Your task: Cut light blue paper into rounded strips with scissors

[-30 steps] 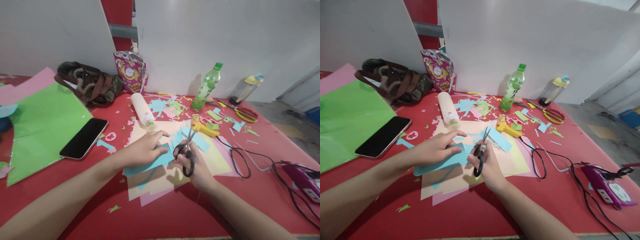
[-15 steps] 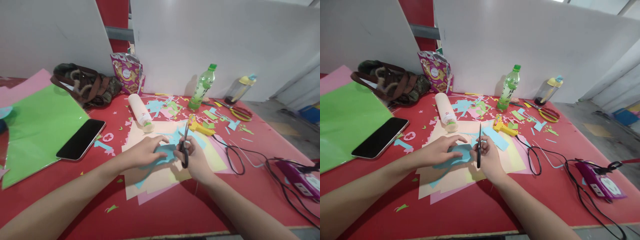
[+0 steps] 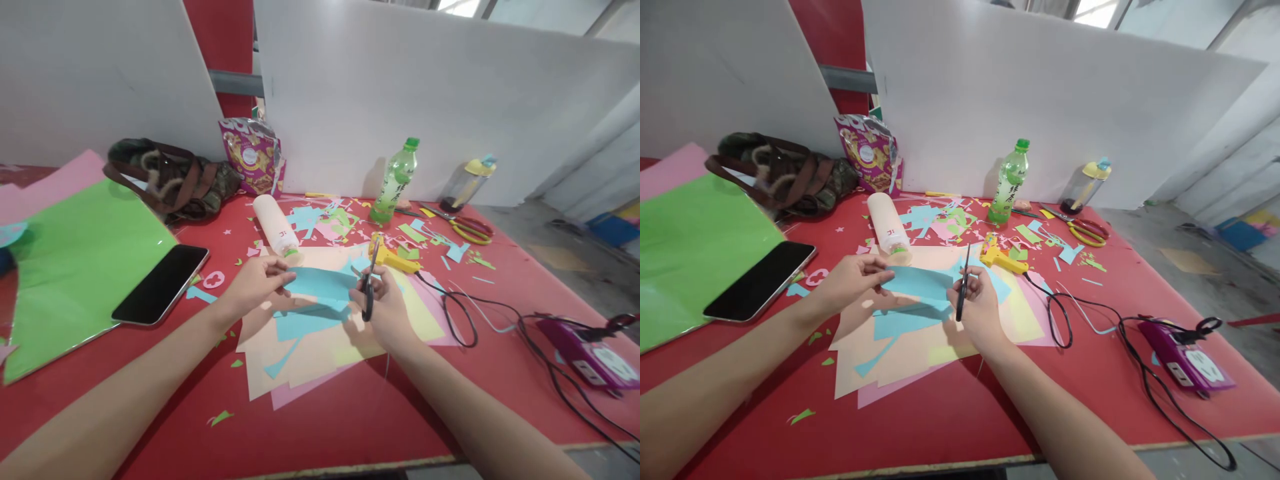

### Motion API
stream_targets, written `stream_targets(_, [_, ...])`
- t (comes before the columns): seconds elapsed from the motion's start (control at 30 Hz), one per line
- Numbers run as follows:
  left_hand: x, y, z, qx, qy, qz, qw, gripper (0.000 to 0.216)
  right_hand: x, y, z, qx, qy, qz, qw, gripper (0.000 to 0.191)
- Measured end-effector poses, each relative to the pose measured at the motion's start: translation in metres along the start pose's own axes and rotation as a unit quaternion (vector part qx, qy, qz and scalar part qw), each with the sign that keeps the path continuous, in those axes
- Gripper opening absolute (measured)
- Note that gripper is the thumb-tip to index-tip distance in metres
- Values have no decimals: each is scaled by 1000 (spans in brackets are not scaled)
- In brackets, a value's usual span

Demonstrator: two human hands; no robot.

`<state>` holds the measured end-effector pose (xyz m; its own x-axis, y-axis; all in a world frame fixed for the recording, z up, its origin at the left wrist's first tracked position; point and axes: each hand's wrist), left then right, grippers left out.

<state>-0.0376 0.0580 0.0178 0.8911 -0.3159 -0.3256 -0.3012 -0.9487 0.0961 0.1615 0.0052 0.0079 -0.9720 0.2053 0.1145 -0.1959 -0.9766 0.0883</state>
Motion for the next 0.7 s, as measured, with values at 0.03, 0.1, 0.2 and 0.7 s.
stream_targets(0.03, [0, 2, 1, 1, 18, -21, 1000, 20, 1, 1, -1, 3, 5, 11, 1000, 31])
stream_targets(0.1, [1, 6, 4, 5, 61, -60, 996, 22, 2, 2, -3, 7, 14, 32, 999, 32])
stream_targets(0.2, [6, 10, 9, 7, 153, -107, 982, 24, 4, 4, -3, 17, 14, 48, 999, 32])
stream_targets(0.7, [52, 38, 5, -58, 199, 92, 974, 41, 13, 16, -7, 63, -34, 39, 997, 32])
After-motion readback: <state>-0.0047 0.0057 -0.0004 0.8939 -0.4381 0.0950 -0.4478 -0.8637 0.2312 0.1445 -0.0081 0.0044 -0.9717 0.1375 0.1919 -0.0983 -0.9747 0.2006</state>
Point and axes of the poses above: each hand's wrist, its own y-axis away from the middle knuckle, its own x-axis out of the palm, z = x × y, and after that the axes turned 2 degrees about x, right-handed
